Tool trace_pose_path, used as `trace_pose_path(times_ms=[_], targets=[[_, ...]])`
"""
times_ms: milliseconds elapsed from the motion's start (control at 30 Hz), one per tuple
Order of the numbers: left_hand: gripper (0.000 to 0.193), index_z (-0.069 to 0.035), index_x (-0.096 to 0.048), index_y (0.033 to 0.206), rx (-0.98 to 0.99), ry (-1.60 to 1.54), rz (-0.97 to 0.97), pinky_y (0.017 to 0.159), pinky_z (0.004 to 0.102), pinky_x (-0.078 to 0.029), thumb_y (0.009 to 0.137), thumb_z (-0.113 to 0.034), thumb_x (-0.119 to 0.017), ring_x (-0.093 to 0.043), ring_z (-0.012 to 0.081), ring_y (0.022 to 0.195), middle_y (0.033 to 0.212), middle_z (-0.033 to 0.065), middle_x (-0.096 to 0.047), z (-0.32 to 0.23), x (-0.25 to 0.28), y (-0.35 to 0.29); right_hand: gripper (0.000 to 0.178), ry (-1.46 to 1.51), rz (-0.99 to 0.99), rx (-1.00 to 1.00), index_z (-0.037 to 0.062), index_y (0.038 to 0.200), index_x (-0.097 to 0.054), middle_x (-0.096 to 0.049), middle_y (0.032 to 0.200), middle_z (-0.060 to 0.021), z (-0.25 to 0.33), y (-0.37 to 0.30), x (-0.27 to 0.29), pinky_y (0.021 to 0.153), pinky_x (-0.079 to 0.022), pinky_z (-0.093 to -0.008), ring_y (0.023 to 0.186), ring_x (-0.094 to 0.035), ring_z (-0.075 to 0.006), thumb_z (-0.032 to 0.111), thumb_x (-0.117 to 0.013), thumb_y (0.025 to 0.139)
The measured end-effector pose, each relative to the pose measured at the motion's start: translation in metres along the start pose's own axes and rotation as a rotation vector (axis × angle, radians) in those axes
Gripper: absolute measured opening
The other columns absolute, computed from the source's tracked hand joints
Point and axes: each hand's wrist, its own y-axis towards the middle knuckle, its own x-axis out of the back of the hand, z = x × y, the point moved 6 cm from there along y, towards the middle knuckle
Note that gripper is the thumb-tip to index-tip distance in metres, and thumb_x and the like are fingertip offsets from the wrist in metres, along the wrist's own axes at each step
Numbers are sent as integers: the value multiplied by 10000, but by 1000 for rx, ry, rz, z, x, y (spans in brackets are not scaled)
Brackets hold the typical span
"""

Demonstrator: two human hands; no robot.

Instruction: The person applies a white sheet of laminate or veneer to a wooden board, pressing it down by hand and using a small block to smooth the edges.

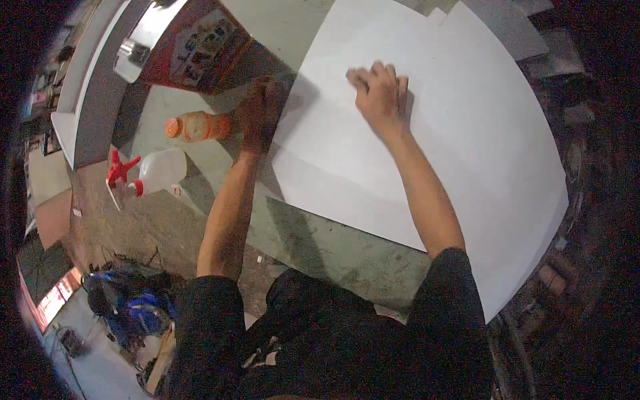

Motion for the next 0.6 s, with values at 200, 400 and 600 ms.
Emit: trace_pose_path(times_ms=[200,400,600], targets=[[318,-82,-555,1227,-48,320,101,713,489,-534,996,-290,-489,-662,375,937,1123,214,-647,50,-16,-10,280,-95,-172,105,194,1125,-692,-642,1058,-166,40,24,-30,787,-549,-536,947,-644,-367,161,-490,934],[353,-37,-490,1292,-348,597,-21,710,490,-514,1038,-267,-408,-649,406,917,1044,251,-653,54,-24,-12,218,-73,-214,118,189,1055,-703,-618,1023,-132,13,24,-25,805,-499,-522,988,-607,-312,151,-577,881],[326,-14,-558,1206,7,310,106,723,476,-507,1039,-252,-410,-638,400,967,1095,261,-628,27,-10,-6,235,90,-345,-688,80,1041,-733,-703,1110,-158,-281,5,67,852,-507,-405,1028,-670,-299,233,-580,951]])
